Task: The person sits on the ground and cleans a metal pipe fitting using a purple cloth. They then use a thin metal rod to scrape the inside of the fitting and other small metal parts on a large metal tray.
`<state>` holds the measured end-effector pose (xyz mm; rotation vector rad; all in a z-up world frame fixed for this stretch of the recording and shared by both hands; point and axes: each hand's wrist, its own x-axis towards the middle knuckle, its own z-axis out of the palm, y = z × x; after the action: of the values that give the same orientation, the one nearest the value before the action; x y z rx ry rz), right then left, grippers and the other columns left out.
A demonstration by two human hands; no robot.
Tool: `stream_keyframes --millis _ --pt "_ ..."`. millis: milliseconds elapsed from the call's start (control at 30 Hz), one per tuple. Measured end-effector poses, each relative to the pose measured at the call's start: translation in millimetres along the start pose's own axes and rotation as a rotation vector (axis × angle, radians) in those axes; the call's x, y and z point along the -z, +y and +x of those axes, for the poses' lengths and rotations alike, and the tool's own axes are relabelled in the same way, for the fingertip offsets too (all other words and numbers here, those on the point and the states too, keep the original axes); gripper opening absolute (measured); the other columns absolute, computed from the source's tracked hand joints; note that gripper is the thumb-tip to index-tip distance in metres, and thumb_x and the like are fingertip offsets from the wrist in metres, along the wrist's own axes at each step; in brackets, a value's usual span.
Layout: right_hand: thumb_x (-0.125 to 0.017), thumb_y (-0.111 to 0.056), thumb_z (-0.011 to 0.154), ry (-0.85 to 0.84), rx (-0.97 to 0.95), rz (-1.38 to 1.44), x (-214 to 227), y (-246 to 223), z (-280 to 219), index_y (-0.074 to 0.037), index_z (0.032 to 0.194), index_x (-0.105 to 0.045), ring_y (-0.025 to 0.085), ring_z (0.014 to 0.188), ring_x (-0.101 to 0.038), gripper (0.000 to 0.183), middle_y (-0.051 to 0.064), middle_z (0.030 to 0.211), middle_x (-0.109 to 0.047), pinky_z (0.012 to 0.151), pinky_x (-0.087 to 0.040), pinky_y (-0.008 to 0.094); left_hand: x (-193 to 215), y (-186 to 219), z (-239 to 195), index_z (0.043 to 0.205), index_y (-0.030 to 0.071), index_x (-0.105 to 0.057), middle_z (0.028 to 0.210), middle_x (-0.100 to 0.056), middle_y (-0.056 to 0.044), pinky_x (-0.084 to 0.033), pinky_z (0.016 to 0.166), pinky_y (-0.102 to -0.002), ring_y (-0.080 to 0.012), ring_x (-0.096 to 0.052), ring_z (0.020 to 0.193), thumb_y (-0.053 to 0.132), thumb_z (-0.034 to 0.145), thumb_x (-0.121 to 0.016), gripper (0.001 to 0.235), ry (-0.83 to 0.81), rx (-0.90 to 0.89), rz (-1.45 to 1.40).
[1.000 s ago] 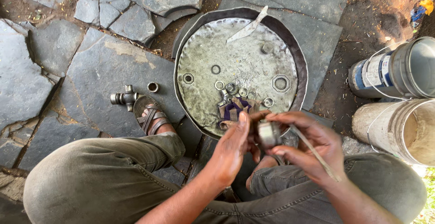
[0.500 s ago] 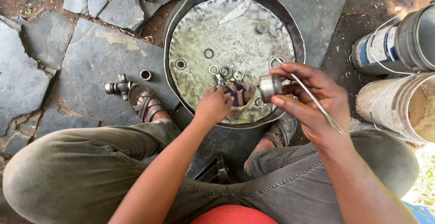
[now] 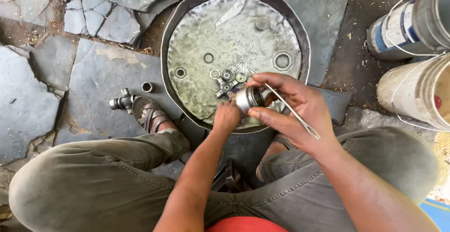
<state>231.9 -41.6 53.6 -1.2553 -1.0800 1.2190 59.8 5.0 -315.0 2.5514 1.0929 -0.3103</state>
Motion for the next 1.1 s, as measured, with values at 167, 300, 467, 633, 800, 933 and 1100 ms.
stream_keyframes --millis 167,300,467,633,800,933,1100 --pt "-0.082 -0.002 0.085 0.043 0.048 -0.113 6 -5 7 -0.002 0.136 -0.063 0.011 0.117 -0.067 0.054 0.006 0.126 -0.073 0.102 -0.057 0.029 18 1 -3 0.093 0.009 -0.076 0.105 -0.07 -0.01 -0.049 0.095 -0.048 -0.0283 -0.065 0.106 0.022 0.088 -0.065 0.018 0.098 -0.018 -0.029" --pt "-0.084 -0.005 0.084 0.097 0.027 -0.137 5 -5 11 -0.004 0.133 -0.066 0.01 0.109 -0.068 0.053 0.005 0.121 -0.075 0.093 -0.059 0.028 24 11 -19 0.099 0.0 -0.071 0.112 -0.065 -0.016 -0.05 0.093 -0.045 -0.0352 -0.061 0.112 0.027 0.08 -0.073 0.033 0.1 0.033 -0.199" --pt "-0.084 -0.006 0.087 0.074 0.16 -0.108 4 -1 12 -0.003 0.134 -0.065 0.01 0.109 -0.069 0.051 0.005 0.122 -0.074 0.091 -0.058 0.027 9 25 -37 0.116 -0.002 -0.063 0.12 -0.061 -0.021 -0.05 0.097 -0.048 -0.041 -0.057 0.119 0.02 0.087 -0.067 0.036 0.017 0.102 -0.241" --pt "-0.083 -0.007 0.088 0.067 0.178 -0.133 3 3 11 -0.004 0.134 -0.066 0.011 0.106 -0.069 0.05 0.004 0.12 -0.074 0.09 -0.059 0.027 -6 22 -46 0.127 0.004 -0.062 0.124 -0.062 -0.023 -0.051 0.092 -0.049 -0.0409 -0.061 0.112 0.013 0.092 -0.055 0.037 0.073 0.119 -0.224" --pt "-0.081 -0.007 0.089 0.046 0.243 -0.002 10 8 20 -0.003 0.133 -0.064 0.01 0.11 -0.067 0.048 0.003 0.12 -0.071 0.092 -0.06 0.027 17 21 -43 0.109 0.01 -0.073 0.117 -0.07 -0.017 -0.053 0.096 -0.047 -0.0344 -0.067 0.112 0.027 0.093 -0.058 0.028 -0.031 0.154 -0.201" --pt "-0.082 -0.006 0.086 0.142 0.12 0.029 19 23 21 -0.002 0.13 -0.066 0.01 0.104 -0.067 0.048 0.003 0.117 -0.072 0.088 -0.058 0.026 31 40 -46 0.107 0.007 -0.075 0.115 -0.072 -0.017 -0.049 0.101 -0.047 -0.0338 -0.064 0.115 0.046 0.099 -0.056 0.045 -0.119 0.199 -0.137" --pt "-0.081 -0.005 0.086 0.18 0.127 0.096 28 38 18 -0.001 0.13 -0.067 0.01 0.108 -0.067 0.046 0.004 0.117 -0.073 0.092 -0.057 0.027 23 39 -35 0.115 0.003 -0.073 0.13 -0.065 -0.018 -0.047 0.101 -0.049 -0.0361 -0.059 0.123 0.039 0.093 -0.055 0.046 -0.136 0.143 -0.19"
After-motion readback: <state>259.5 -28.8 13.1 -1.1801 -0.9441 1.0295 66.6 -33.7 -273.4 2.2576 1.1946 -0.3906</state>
